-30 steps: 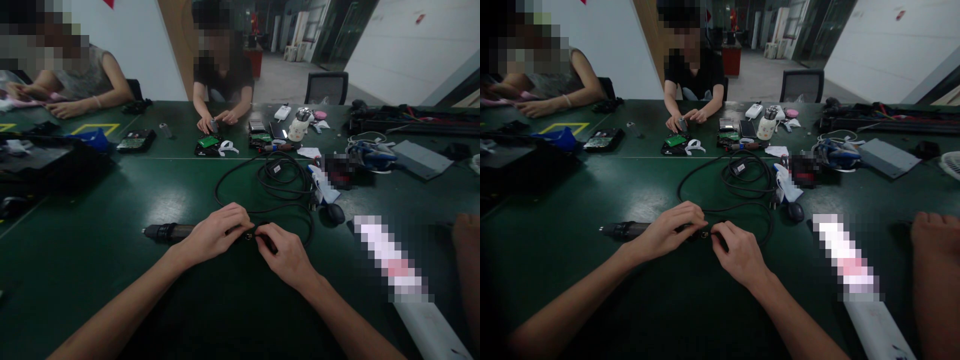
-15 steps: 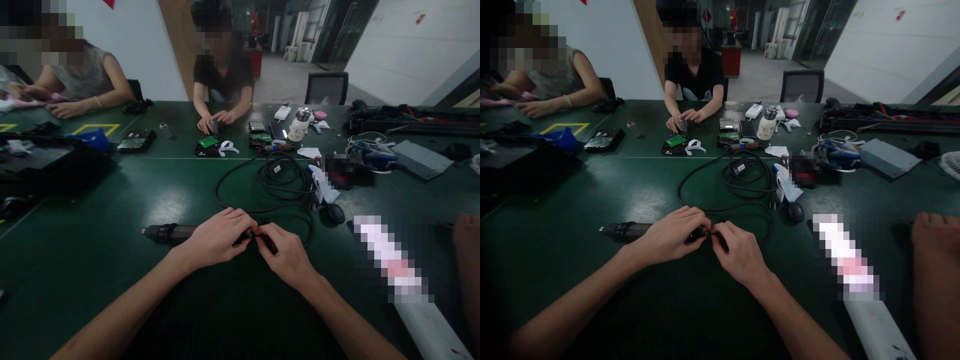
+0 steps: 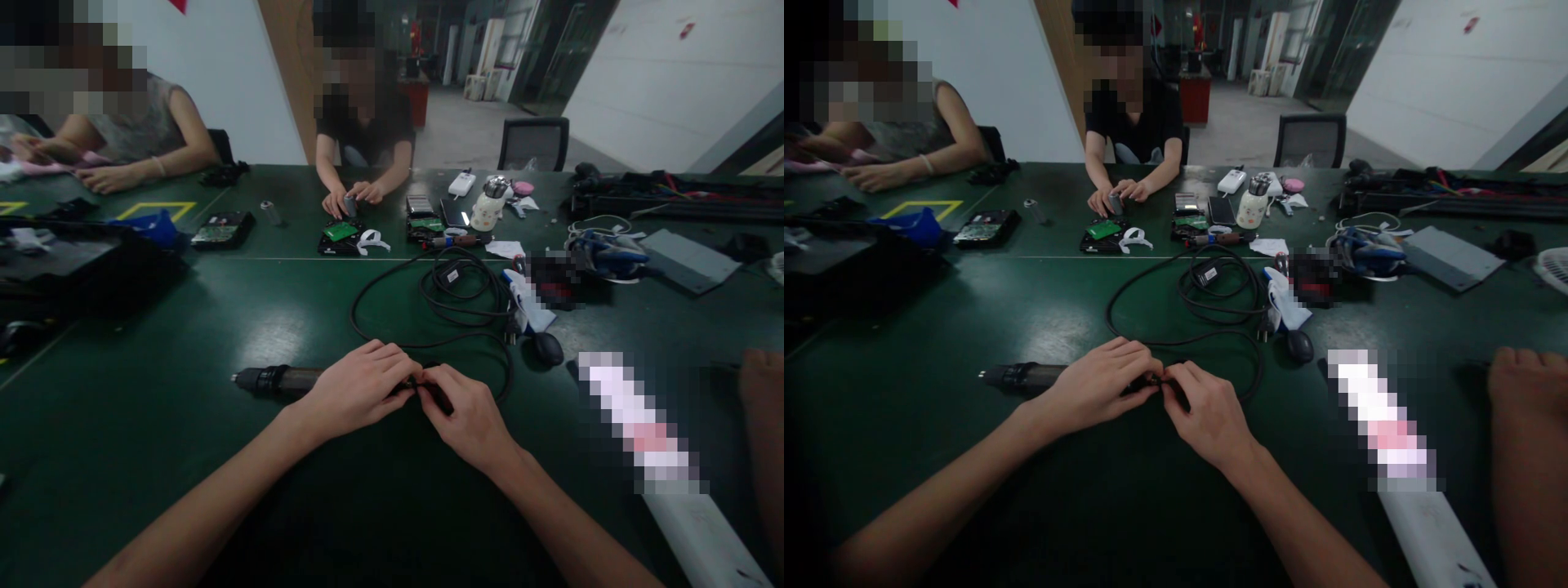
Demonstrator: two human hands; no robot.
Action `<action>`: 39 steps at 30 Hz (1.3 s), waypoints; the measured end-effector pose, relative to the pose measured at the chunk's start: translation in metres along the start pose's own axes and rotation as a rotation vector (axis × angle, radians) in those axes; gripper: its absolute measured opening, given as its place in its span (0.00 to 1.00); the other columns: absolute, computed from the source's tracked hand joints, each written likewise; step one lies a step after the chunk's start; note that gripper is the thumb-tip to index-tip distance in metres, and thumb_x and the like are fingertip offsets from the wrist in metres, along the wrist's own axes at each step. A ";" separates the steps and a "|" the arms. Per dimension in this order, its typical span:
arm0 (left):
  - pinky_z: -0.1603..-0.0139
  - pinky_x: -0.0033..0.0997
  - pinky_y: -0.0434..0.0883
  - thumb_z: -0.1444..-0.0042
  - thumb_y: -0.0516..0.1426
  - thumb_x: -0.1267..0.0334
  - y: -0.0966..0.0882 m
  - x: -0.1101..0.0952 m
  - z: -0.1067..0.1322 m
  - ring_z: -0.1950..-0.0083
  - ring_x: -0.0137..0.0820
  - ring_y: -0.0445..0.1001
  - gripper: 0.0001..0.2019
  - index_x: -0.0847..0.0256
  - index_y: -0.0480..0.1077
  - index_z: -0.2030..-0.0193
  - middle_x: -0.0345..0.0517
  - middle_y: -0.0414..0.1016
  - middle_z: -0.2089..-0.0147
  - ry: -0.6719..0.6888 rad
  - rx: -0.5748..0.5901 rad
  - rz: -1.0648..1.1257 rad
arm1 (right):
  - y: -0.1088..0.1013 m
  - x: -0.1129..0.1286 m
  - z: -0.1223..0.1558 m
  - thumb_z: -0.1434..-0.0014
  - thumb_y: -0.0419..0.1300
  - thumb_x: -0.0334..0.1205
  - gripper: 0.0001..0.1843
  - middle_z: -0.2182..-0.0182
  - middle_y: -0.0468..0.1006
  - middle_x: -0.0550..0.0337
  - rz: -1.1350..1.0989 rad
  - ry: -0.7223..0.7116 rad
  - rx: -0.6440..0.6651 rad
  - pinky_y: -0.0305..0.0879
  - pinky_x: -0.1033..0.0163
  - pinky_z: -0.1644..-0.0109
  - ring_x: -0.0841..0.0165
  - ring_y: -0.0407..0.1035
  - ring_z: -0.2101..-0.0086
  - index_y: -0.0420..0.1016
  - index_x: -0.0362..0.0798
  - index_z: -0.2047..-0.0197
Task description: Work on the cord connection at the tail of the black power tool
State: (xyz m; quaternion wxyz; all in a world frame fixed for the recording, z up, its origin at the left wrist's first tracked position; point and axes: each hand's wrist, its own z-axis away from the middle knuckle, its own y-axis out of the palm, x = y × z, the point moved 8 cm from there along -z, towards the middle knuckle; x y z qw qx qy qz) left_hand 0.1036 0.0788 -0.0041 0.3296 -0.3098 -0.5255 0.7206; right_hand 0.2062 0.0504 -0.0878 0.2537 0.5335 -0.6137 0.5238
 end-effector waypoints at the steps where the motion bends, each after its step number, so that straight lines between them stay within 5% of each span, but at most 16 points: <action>1: 0.47 0.41 0.68 0.30 0.57 0.62 -0.001 -0.001 0.000 0.49 0.38 0.72 0.07 0.58 0.69 0.48 0.45 0.75 0.51 0.006 0.001 -0.003 | 0.000 0.000 0.000 0.29 0.57 0.34 0.07 0.59 0.78 0.57 0.003 0.002 -0.002 0.72 0.60 0.59 0.63 0.76 0.61 0.73 0.52 0.51; 39: 0.42 0.41 0.68 0.32 0.55 0.66 0.002 -0.012 0.003 0.45 0.37 0.73 0.10 0.59 0.69 0.46 0.46 0.75 0.48 0.103 0.034 -0.088 | 0.000 0.001 -0.001 0.28 0.57 0.34 0.05 0.60 0.77 0.57 0.007 -0.015 -0.007 0.68 0.61 0.61 0.65 0.73 0.63 0.73 0.51 0.54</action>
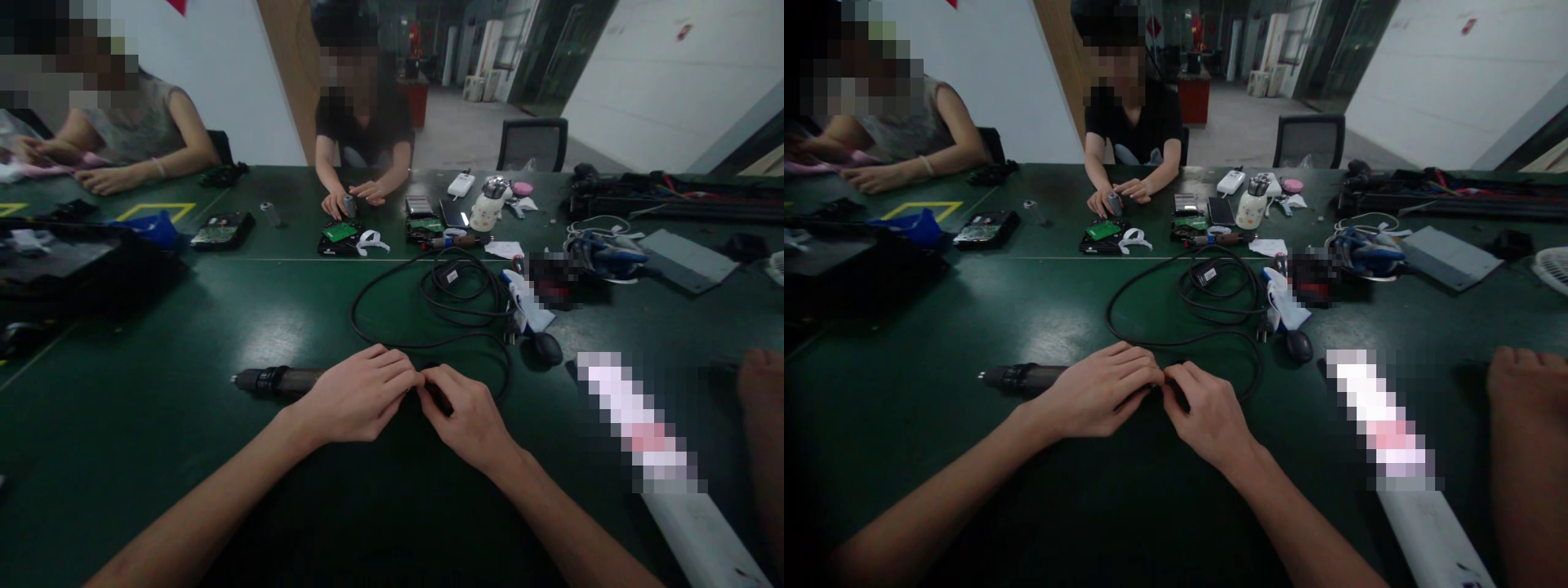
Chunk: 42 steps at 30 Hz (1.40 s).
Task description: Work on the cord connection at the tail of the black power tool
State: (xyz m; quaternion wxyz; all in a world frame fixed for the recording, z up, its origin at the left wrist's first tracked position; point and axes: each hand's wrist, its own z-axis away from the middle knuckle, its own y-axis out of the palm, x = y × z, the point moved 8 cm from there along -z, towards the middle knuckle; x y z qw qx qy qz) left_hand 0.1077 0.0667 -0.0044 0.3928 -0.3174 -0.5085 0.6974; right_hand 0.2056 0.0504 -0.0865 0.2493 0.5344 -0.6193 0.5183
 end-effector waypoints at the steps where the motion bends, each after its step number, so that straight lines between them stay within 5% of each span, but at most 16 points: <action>1: 0.42 0.41 0.68 0.31 0.54 0.66 0.000 0.001 0.000 0.46 0.37 0.73 0.09 0.59 0.69 0.46 0.46 0.75 0.49 -0.005 0.000 -0.010 | 0.000 0.000 0.000 0.28 0.57 0.34 0.05 0.60 0.77 0.57 0.001 0.001 0.000 0.68 0.61 0.61 0.65 0.73 0.63 0.73 0.51 0.54; 10: 0.50 0.41 0.69 0.27 0.53 0.56 0.004 0.005 0.004 0.51 0.38 0.74 0.10 0.60 0.70 0.49 0.46 0.76 0.52 -0.069 -0.011 -0.112 | -0.001 -0.001 0.001 0.29 0.58 0.34 0.06 0.59 0.78 0.57 -0.014 0.008 0.006 0.69 0.62 0.62 0.66 0.74 0.63 0.74 0.51 0.51; 17: 0.53 0.42 0.69 0.27 0.52 0.62 0.007 -0.004 0.010 0.54 0.39 0.77 0.09 0.59 0.71 0.46 0.47 0.78 0.53 -0.091 0.008 -0.242 | -0.002 -0.001 0.001 0.29 0.58 0.34 0.07 0.57 0.78 0.58 -0.016 0.026 0.019 0.68 0.62 0.61 0.67 0.74 0.64 0.74 0.52 0.49; 24: 0.53 0.41 0.70 0.28 0.53 0.59 0.013 0.009 0.017 0.53 0.37 0.78 0.10 0.56 0.70 0.45 0.43 0.79 0.50 -0.224 -0.095 -0.100 | -0.003 -0.001 0.000 0.29 0.57 0.34 0.07 0.57 0.79 0.58 -0.029 0.029 0.008 0.68 0.63 0.61 0.67 0.74 0.64 0.75 0.52 0.50; 30: 0.52 0.41 0.70 0.28 0.53 0.60 0.014 0.005 0.021 0.51 0.37 0.78 0.10 0.58 0.71 0.46 0.45 0.80 0.48 -0.211 -0.192 -0.141 | -0.002 0.000 0.000 0.28 0.57 0.35 0.07 0.58 0.79 0.58 -0.031 0.022 0.005 0.68 0.63 0.61 0.67 0.74 0.64 0.74 0.51 0.50; 42: 0.52 0.40 0.70 0.27 0.53 0.59 0.013 0.003 0.022 0.51 0.37 0.78 0.10 0.59 0.72 0.46 0.45 0.80 0.49 -0.212 -0.206 -0.175 | -0.003 -0.001 0.001 0.28 0.57 0.35 0.07 0.57 0.78 0.58 -0.035 0.035 0.018 0.68 0.62 0.60 0.66 0.74 0.62 0.74 0.52 0.50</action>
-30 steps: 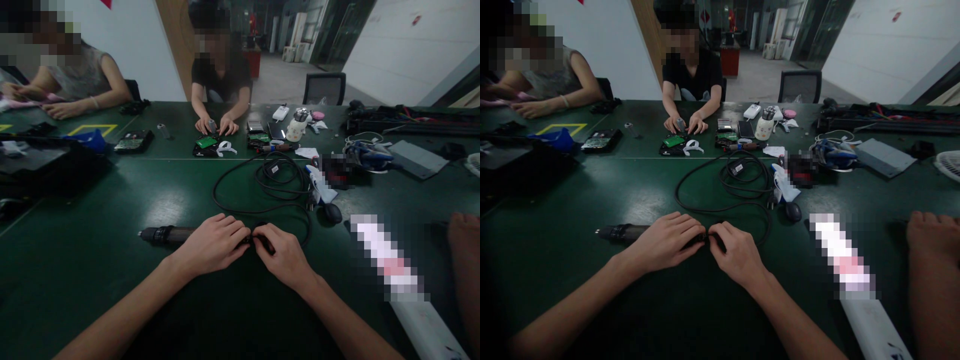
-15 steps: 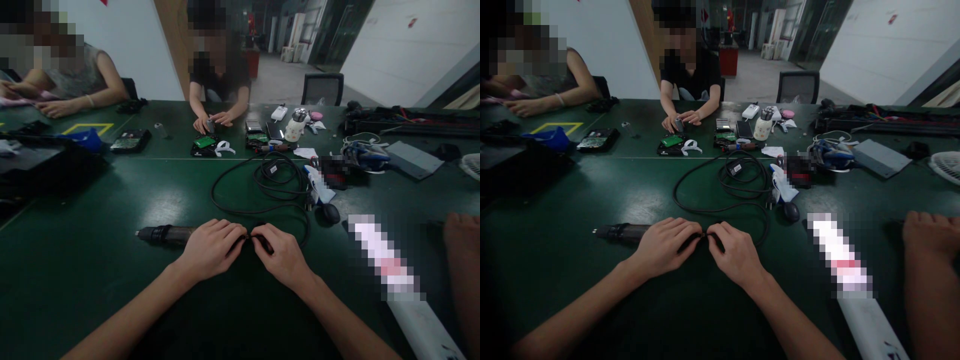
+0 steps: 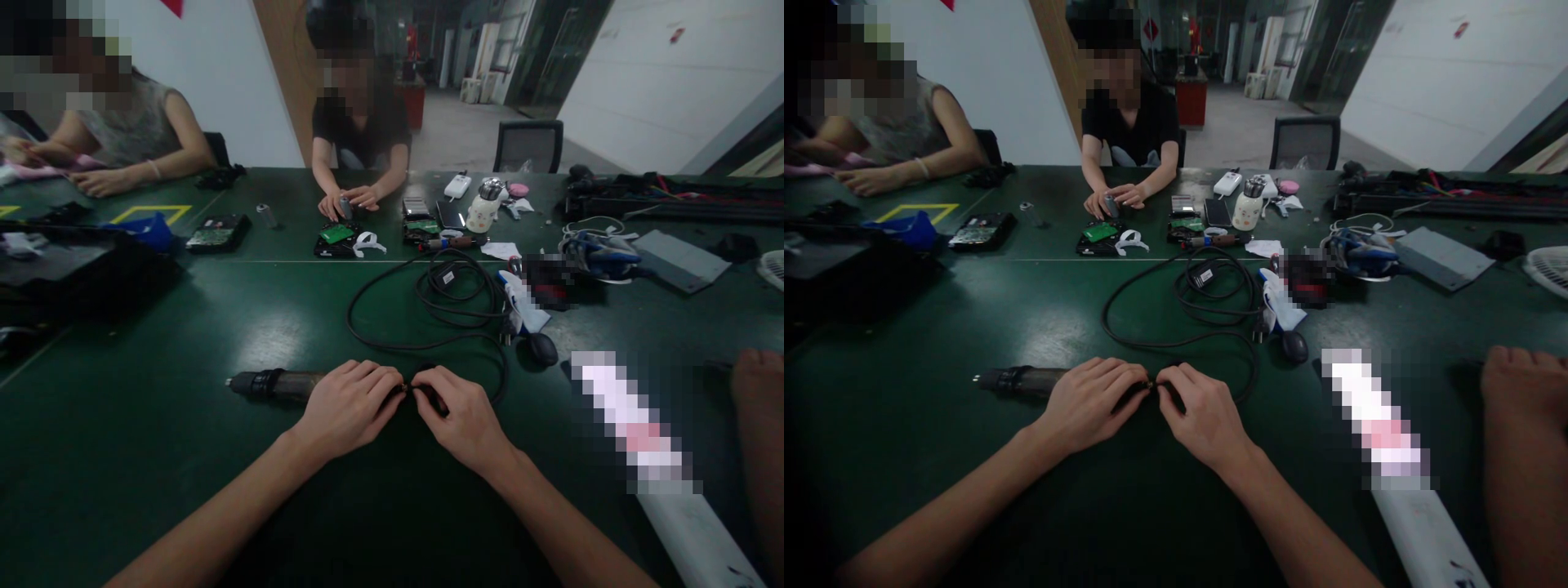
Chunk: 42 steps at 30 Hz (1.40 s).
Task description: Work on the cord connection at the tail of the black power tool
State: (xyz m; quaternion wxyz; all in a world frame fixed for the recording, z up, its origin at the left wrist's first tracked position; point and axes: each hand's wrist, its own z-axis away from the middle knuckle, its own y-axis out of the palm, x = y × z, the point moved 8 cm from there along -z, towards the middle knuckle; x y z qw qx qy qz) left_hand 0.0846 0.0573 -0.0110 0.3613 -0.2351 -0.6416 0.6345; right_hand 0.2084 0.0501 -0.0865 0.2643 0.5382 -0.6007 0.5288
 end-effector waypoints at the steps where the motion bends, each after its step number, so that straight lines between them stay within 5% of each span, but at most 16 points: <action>1: 0.52 0.40 0.70 0.27 0.54 0.58 0.001 0.000 0.000 0.52 0.37 0.78 0.10 0.59 0.72 0.47 0.45 0.80 0.50 -0.002 -0.005 -0.014 | 0.000 0.000 0.000 0.28 0.57 0.35 0.07 0.57 0.78 0.58 0.001 -0.001 0.002 0.68 0.62 0.60 0.66 0.74 0.62 0.74 0.52 0.50; 42: 0.51 0.41 0.72 0.29 0.55 0.61 -0.001 -0.005 0.000 0.48 0.38 0.78 0.13 0.57 0.71 0.42 0.44 0.79 0.44 0.066 -0.004 -0.025 | 0.000 0.000 0.000 0.29 0.57 0.34 0.07 0.57 0.79 0.57 0.006 -0.013 -0.005 0.70 0.62 0.61 0.66 0.75 0.62 0.74 0.52 0.50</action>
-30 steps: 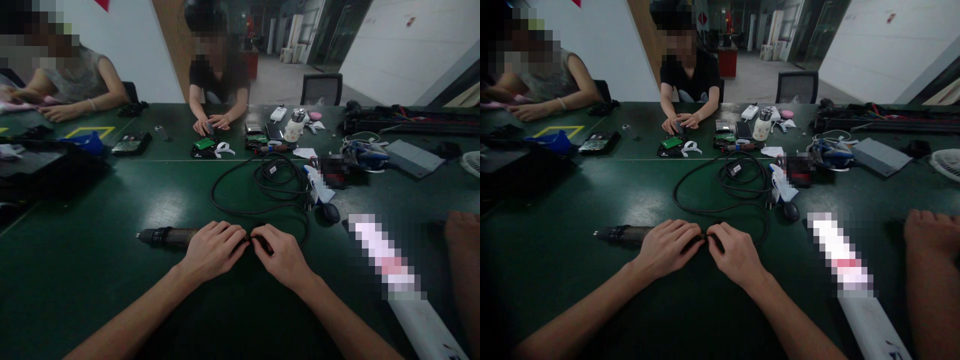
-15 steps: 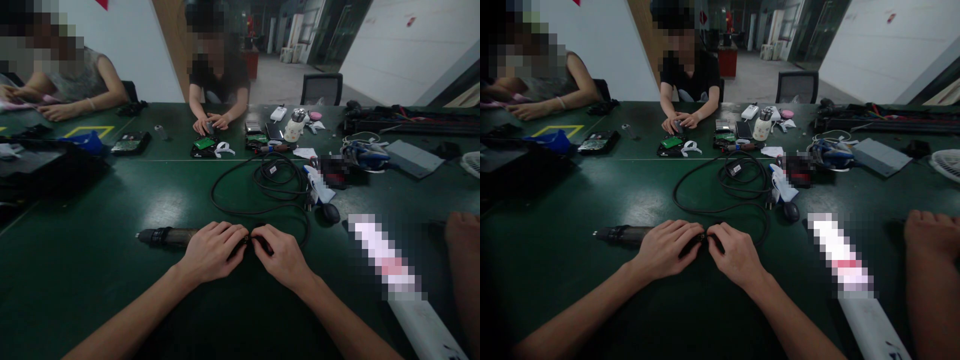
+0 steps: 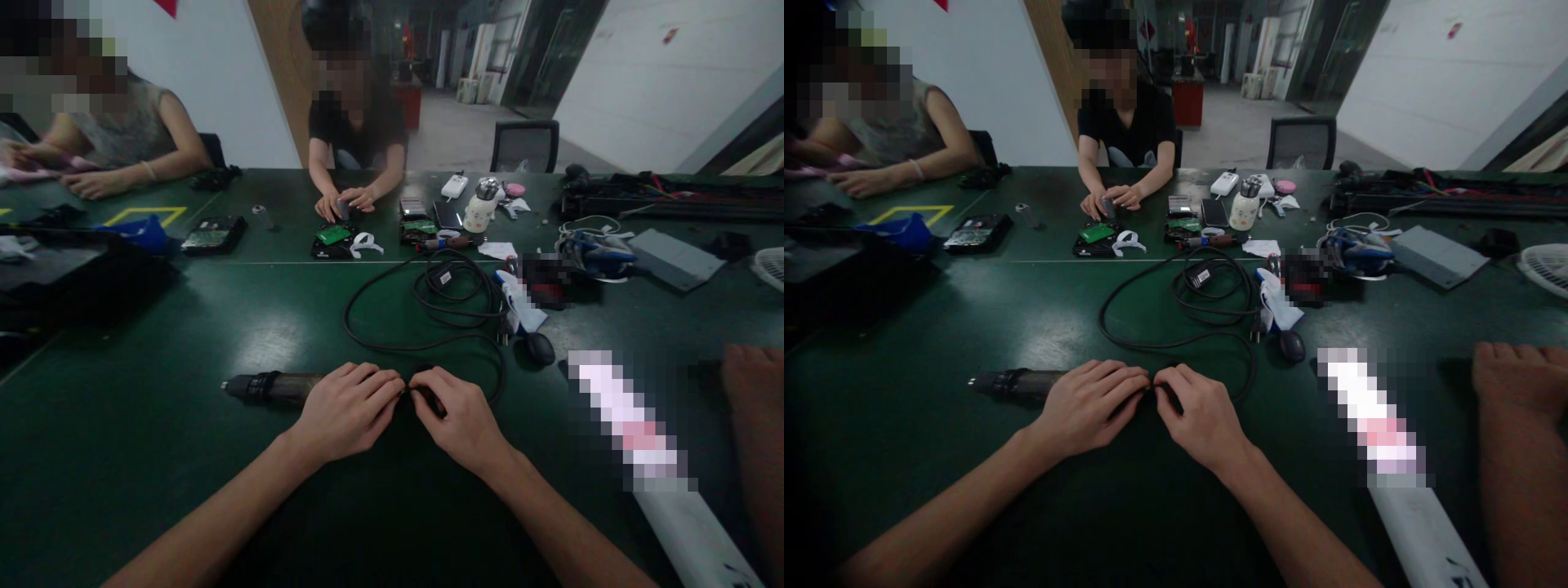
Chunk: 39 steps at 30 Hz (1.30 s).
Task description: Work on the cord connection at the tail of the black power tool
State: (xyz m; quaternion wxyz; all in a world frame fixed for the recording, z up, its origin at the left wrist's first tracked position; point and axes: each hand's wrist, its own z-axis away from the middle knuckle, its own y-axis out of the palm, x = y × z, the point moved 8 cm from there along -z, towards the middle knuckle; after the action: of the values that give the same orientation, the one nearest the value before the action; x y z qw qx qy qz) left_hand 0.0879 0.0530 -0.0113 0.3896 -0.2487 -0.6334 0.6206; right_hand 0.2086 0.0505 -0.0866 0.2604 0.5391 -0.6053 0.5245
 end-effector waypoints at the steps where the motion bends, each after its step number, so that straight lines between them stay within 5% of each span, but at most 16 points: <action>1: 0.52 0.41 0.72 0.29 0.54 0.61 0.000 0.000 0.000 0.48 0.38 0.78 0.12 0.58 0.72 0.43 0.45 0.80 0.45 -0.001 -0.008 -0.009 | 0.000 0.000 0.000 0.29 0.57 0.35 0.07 0.57 0.79 0.57 0.000 -0.003 -0.001 0.70 0.62 0.61 0.66 0.75 0.63 0.75 0.52 0.50; 26: 0.53 0.40 0.70 0.28 0.56 0.59 0.001 0.002 0.000 0.53 0.36 0.77 0.08 0.58 0.73 0.49 0.43 0.80 0.48 -0.059 -0.047 -0.045 | 0.001 0.000 0.001 0.28 0.57 0.35 0.07 0.56 0.78 0.57 -0.009 0.009 0.019 0.69 0.62 0.60 0.66 0.74 0.62 0.74 0.52 0.50; 33: 0.51 0.41 0.71 0.30 0.56 0.60 0.001 0.001 0.002 0.48 0.38 0.77 0.14 0.56 0.71 0.41 0.43 0.79 0.43 -0.007 -0.034 0.025 | 0.002 -0.002 0.001 0.28 0.57 0.35 0.07 0.57 0.78 0.58 -0.013 0.009 0.002 0.69 0.62 0.59 0.66 0.74 0.62 0.74 0.52 0.50; 39: 0.52 0.40 0.71 0.28 0.55 0.59 0.001 0.004 0.001 0.52 0.36 0.78 0.09 0.58 0.73 0.47 0.43 0.80 0.46 -0.043 -0.068 -0.018 | 0.001 0.000 0.001 0.29 0.58 0.35 0.06 0.58 0.78 0.58 -0.004 0.001 0.005 0.67 0.62 0.62 0.66 0.74 0.63 0.74 0.52 0.50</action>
State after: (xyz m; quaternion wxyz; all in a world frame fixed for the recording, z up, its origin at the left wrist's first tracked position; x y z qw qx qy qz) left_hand 0.0845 0.0551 -0.0111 0.3726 -0.2426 -0.6646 0.6005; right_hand 0.2082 0.0495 -0.0872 0.2605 0.5408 -0.6027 0.5258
